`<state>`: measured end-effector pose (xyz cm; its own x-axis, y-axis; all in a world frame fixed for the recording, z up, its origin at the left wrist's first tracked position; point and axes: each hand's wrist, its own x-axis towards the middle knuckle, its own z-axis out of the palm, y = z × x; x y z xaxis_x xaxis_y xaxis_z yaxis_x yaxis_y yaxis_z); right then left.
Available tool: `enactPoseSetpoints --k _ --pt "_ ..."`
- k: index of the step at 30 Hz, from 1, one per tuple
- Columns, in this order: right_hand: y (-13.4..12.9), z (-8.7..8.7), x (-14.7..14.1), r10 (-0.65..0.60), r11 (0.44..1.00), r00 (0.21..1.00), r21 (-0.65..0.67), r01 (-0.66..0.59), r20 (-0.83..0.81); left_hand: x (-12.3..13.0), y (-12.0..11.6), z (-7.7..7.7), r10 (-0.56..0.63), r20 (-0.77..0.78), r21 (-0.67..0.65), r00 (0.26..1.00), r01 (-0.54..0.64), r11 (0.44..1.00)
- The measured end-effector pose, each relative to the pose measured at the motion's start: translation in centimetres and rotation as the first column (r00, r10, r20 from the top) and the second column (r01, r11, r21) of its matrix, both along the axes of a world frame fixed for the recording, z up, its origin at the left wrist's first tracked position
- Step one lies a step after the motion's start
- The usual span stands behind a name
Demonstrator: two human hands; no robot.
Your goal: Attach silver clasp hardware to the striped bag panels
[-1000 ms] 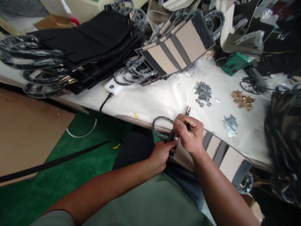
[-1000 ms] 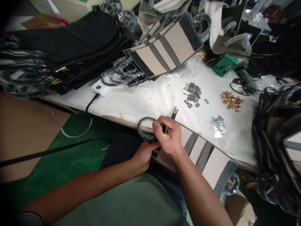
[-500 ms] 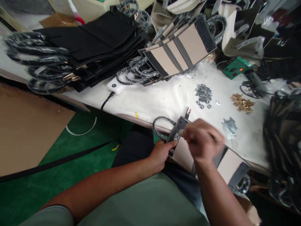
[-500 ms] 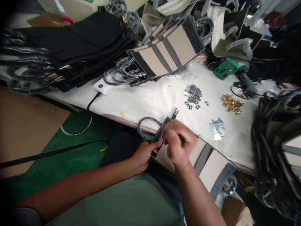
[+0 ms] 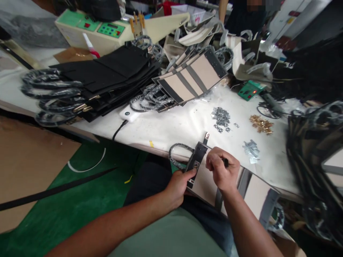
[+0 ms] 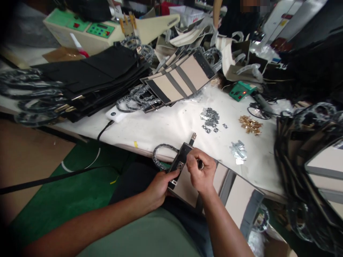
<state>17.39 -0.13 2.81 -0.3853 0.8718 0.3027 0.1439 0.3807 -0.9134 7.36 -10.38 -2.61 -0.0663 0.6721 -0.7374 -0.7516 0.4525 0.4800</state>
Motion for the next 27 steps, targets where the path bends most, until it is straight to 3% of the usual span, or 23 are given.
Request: enactPoseSetpoints --k 3,7,9,11,13,14,15,17,19,20,23,27 --pt "0.9 0.2 2.1 -0.112 0.988 0.927 0.137 0.067 0.357 0.0 0.0 -0.4 -0.035 -0.023 0.000 0.999 0.035 0.999" --pt "1.7 -1.2 3.2 -0.182 0.974 0.685 0.226 0.026 0.705 -0.2 0.2 -0.8 -0.049 -0.012 -0.011 0.999 0.049 0.999" --pt "1.7 -2.1 3.1 -0.205 0.969 0.610 0.247 0.015 0.766 -1.0 -0.1 -0.5 -0.114 0.012 0.002 0.993 0.114 0.993" --pt "1.4 -2.7 3.0 -0.247 0.953 0.594 0.302 0.007 0.766 -2.6 -0.9 0.1 -0.235 -0.035 0.049 0.971 0.237 0.970" --pt "1.0 -3.1 3.1 -0.271 0.936 0.607 0.352 -0.016 0.747 -4.9 -2.2 0.8 -0.358 -0.261 0.087 0.896 0.391 0.916" --pt "0.8 -3.2 3.2 -0.273 0.929 0.619 0.369 -0.029 0.737 -6.1 -3.0 1.2 -0.378 -0.448 0.080 0.810 0.457 0.886" --pt "0.6 -3.3 3.3 -0.265 0.924 0.631 0.378 -0.048 0.729 -7.1 -3.6 1.5 -0.344 -0.653 0.056 0.675 0.496 0.866" --pt "0.3 -3.4 3.5 -0.241 0.920 0.650 0.384 -0.084 0.721 -8.7 -4.4 2.0 -0.115 -0.948 0.058 0.298 0.513 0.856" --pt "0.2 -3.5 3.7 -0.229 0.918 0.655 0.384 -0.101 0.720 -9.1 -3.9 2.3 0.140 -0.988 0.081 -0.058 0.575 0.814" --pt "0.1 -3.5 3.7 -0.226 0.918 0.654 0.383 -0.105 0.722 -8.9 -3.2 2.4 0.225 -0.957 0.062 -0.181 0.631 0.773" --pt "-0.1 -3.2 3.6 -0.212 0.926 0.647 0.363 -0.107 0.732 -7.7 0.4 2.4 0.300 -0.871 -0.118 -0.389 0.758 0.642" --pt "-0.2 -2.8 3.3 -0.175 0.949 0.631 0.300 -0.096 0.756 -6.8 4.4 2.2 0.239 -0.826 -0.320 -0.511 0.773 0.547"
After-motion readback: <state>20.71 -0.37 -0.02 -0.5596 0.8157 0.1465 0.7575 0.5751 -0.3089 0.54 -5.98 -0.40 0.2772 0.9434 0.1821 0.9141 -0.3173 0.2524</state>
